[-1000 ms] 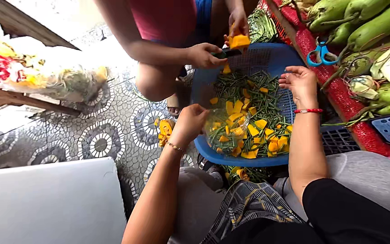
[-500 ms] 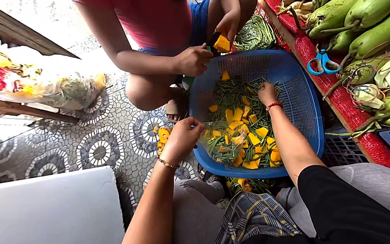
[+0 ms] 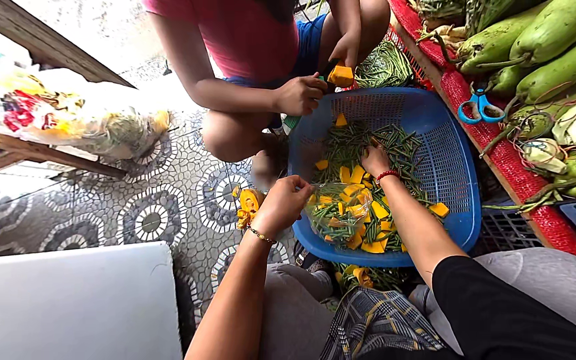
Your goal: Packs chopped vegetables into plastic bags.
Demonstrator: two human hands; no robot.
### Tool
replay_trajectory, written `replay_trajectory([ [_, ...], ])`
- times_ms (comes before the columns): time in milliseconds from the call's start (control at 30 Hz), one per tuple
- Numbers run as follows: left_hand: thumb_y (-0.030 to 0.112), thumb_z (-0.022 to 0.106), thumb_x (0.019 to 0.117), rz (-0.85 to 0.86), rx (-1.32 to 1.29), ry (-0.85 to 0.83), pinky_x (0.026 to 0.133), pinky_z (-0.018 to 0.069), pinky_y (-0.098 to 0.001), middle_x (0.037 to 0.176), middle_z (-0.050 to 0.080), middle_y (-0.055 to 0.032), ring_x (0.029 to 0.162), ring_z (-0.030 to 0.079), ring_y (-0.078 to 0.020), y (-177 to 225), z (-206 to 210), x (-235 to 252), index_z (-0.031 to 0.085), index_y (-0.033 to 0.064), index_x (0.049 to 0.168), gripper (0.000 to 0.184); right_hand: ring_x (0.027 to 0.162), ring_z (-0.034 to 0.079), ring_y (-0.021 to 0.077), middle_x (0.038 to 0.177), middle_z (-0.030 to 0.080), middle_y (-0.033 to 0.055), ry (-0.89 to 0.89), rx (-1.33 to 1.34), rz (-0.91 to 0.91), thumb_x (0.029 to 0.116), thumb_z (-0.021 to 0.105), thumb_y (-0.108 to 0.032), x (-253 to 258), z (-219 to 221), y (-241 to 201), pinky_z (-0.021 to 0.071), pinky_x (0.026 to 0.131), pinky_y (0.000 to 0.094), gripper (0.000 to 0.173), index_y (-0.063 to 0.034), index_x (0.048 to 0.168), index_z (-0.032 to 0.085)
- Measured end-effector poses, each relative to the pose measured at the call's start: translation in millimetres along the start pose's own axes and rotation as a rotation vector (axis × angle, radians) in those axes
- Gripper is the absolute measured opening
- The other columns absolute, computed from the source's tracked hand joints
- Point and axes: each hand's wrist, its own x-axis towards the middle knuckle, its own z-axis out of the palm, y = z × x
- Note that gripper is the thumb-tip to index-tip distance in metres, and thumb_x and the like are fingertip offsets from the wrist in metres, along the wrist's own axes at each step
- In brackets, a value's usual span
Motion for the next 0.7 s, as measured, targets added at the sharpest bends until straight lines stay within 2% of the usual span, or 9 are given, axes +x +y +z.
replay_trajectory([
  [100,0.022,0.058,0.1077,0.015,0.014,0.008,0.055,0.0513,-0.0263,0.071,0.06,-0.0074,0.054,0.057,-0.0117,0,1,-1,0.065,0.0022,0.101,0.022,0.133,0.049,0.052,0.146,0.048,0.0343,-0.03,-0.088,-0.015,0.0989,0.059,-0.009,-7,-3,2,0.042,0.107,0.0658,0.043,0.0012,0.141,0.058],
  [200,0.02,0.056,0.1083,0.014,0.027,-0.013,0.057,0.0518,-0.0293,0.074,0.059,-0.0087,0.057,0.057,-0.0143,1,-1,-1,0.066,0.0011,0.102,0.022,0.13,0.054,0.0493,0.138,0.057,0.0309,-0.11,-0.118,-0.057,0.0962,0.06,-0.006,-7,-13,6,0.0425,0.105,0.0678,0.044,-0.0009,0.14,0.059],
  [267,0.02,0.055,0.1085,0.004,0.04,-0.013,0.055,0.0499,-0.0298,0.073,0.059,-0.0089,0.056,0.055,-0.0149,2,-1,-3,0.066,0.0015,0.101,0.023,0.129,0.056,0.0486,0.134,0.061,0.0316,-0.096,0.107,-0.065,0.0999,0.056,-0.008,-4,-18,21,0.0422,0.106,0.0678,0.04,0.002,0.139,0.059],
  [333,0.021,0.055,0.1086,-0.014,0.046,-0.019,0.055,0.0504,-0.0308,0.073,0.058,-0.009,0.056,0.056,-0.0154,1,-3,-5,0.066,0.0017,0.101,0.023,0.132,0.053,0.0444,0.139,0.058,0.0298,-0.008,0.377,0.003,0.1038,0.049,-0.011,-12,-30,30,0.0408,0.109,0.0631,0.041,0.0025,0.142,0.055],
  [433,0.02,0.055,0.1085,-0.035,0.036,-0.016,0.057,0.0511,-0.0316,0.074,0.057,-0.009,0.058,0.055,-0.0159,-3,-6,-6,0.065,0.0006,0.102,0.023,0.13,0.054,0.0413,0.136,0.059,0.0282,0.114,0.471,0.049,0.102,0.052,-0.011,-25,-47,41,0.0423,0.108,0.0601,0.038,0.0026,0.137,0.059],
  [533,0.02,0.056,0.1079,-0.039,0.022,-0.016,0.059,0.0539,-0.033,0.076,0.06,-0.0101,0.059,0.058,-0.0161,-9,-8,3,0.066,-0.0005,0.104,0.023,0.122,0.06,0.0425,0.127,0.065,0.0277,0.046,0.334,-0.044,0.0983,0.06,-0.004,-44,-55,43,0.0457,0.103,0.0613,0.029,0.0024,0.126,0.067],
  [633,0.019,0.056,0.108,-0.032,0.015,-0.001,0.06,0.0533,-0.0327,0.073,0.057,-0.0087,0.058,0.056,-0.0154,-6,-6,4,0.065,-0.0008,0.105,0.022,0.124,0.058,0.0453,0.13,0.062,0.0289,-0.105,0.093,-0.206,0.095,0.06,0.003,-56,-47,33,0.0446,0.105,0.0639,0.028,-0.0003,0.12,0.072],
  [700,0.02,0.056,0.108,-0.036,0.016,0.002,0.061,0.0535,-0.0331,0.074,0.057,-0.0085,0.06,0.056,-0.0157,-5,-6,4,0.066,-0.0003,0.104,0.022,0.121,0.059,0.0468,0.125,0.063,0.0296,-0.207,-0.093,-0.267,0.0925,0.064,-0.001,-60,-33,26,0.046,0.102,0.066,0.024,-0.0008,0.113,0.075],
])
